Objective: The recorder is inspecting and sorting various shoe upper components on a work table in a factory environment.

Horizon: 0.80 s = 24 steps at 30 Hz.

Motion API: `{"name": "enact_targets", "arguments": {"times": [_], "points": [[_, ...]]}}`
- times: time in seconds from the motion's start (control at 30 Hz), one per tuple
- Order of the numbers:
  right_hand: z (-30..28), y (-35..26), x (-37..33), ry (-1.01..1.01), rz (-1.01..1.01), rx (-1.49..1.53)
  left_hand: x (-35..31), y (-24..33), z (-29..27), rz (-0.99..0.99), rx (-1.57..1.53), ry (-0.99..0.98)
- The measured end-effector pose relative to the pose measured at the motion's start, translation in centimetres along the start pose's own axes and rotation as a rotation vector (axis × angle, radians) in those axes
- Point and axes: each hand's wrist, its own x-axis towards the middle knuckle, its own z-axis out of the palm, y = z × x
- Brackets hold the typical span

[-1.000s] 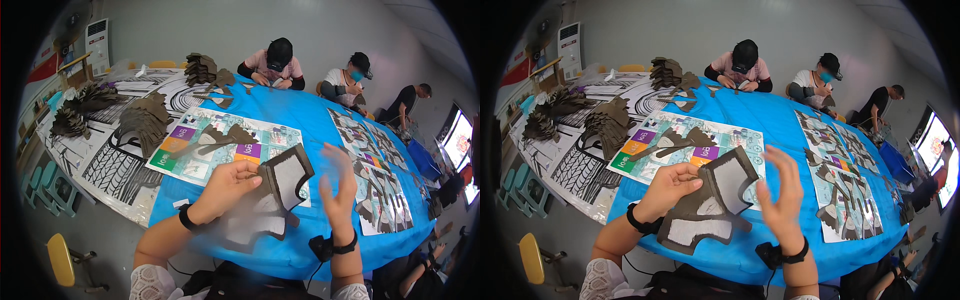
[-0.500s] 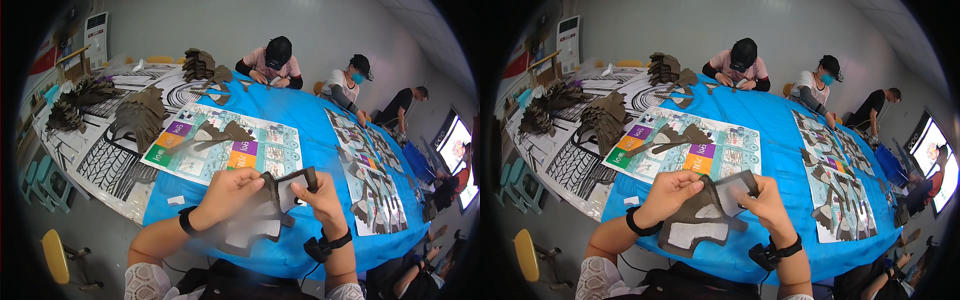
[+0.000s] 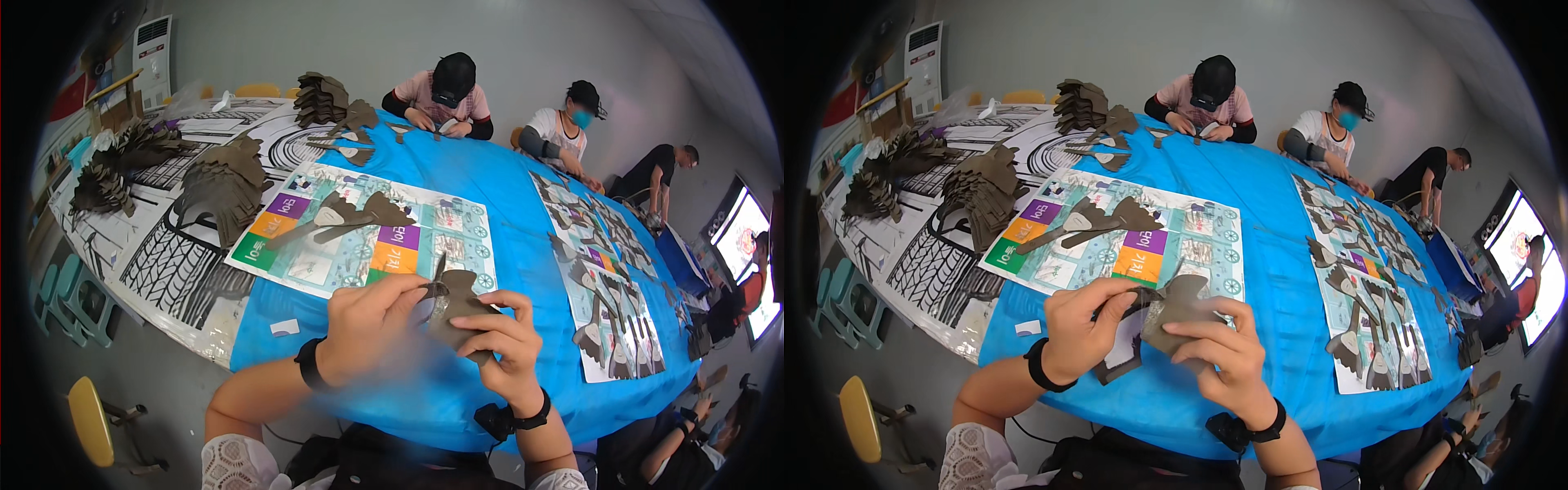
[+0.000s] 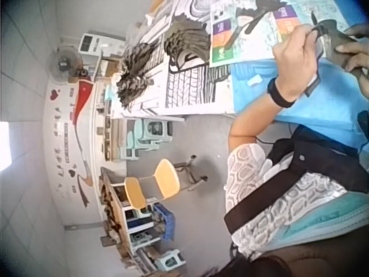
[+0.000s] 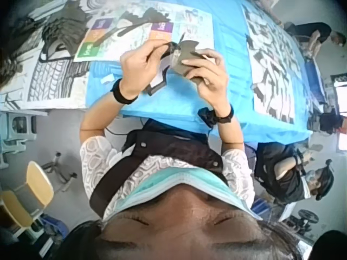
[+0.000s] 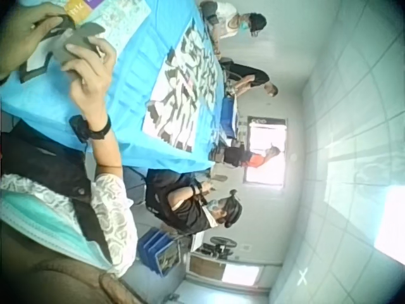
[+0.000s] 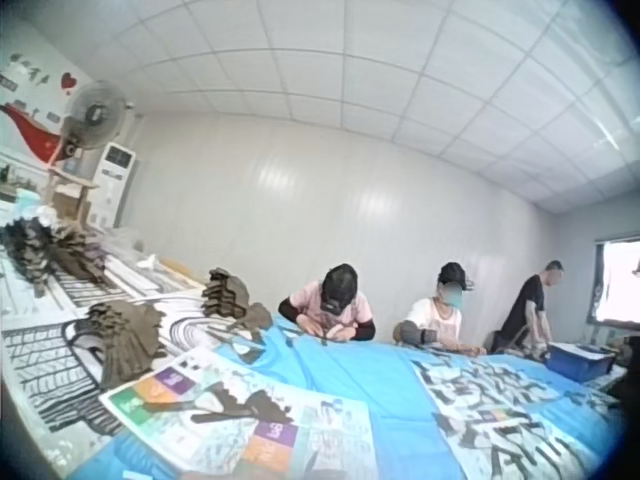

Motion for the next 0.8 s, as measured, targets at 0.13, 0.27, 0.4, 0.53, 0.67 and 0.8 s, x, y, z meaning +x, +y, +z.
{"name": "enact_targets", "arguments": {"times": [0.13, 0.27, 0.4, 0.53, 0.67, 0.8], "points": [[0.4, -1.0, -1.4, 0.083, 0.165, -0.038, 0.2, 0.1, 0.2, 0.026, -0.044, 0.009], [0.1, -1.0, -3.2, 0.062, 0.461, 0.225, 0.0, -0.3, 0.8, 0.147, -0.002, -0.021], [0.3, -0.6, -4.7, 0.143, 0.544, 0.555, -0.7, -0.2, 1.5, 0.244, 0.028, -0.077], [2.4, -1.8, -6.2, 0.42, 0.898, 0.593, -1.3, 0.3, 1.9, 0.244, 0.052, -0.159], [2.1, -2.9, -7.5, 0.441, 1.198, 1.264, -1.8, 0.5, 2.1, 0.3, 0.1, -0.153], [2.1, -3.3, -7.8, 0.204, 1.227, 1.66, -2.7, 0.6, 2.0, 0.309, 0.165, -0.221]]}}
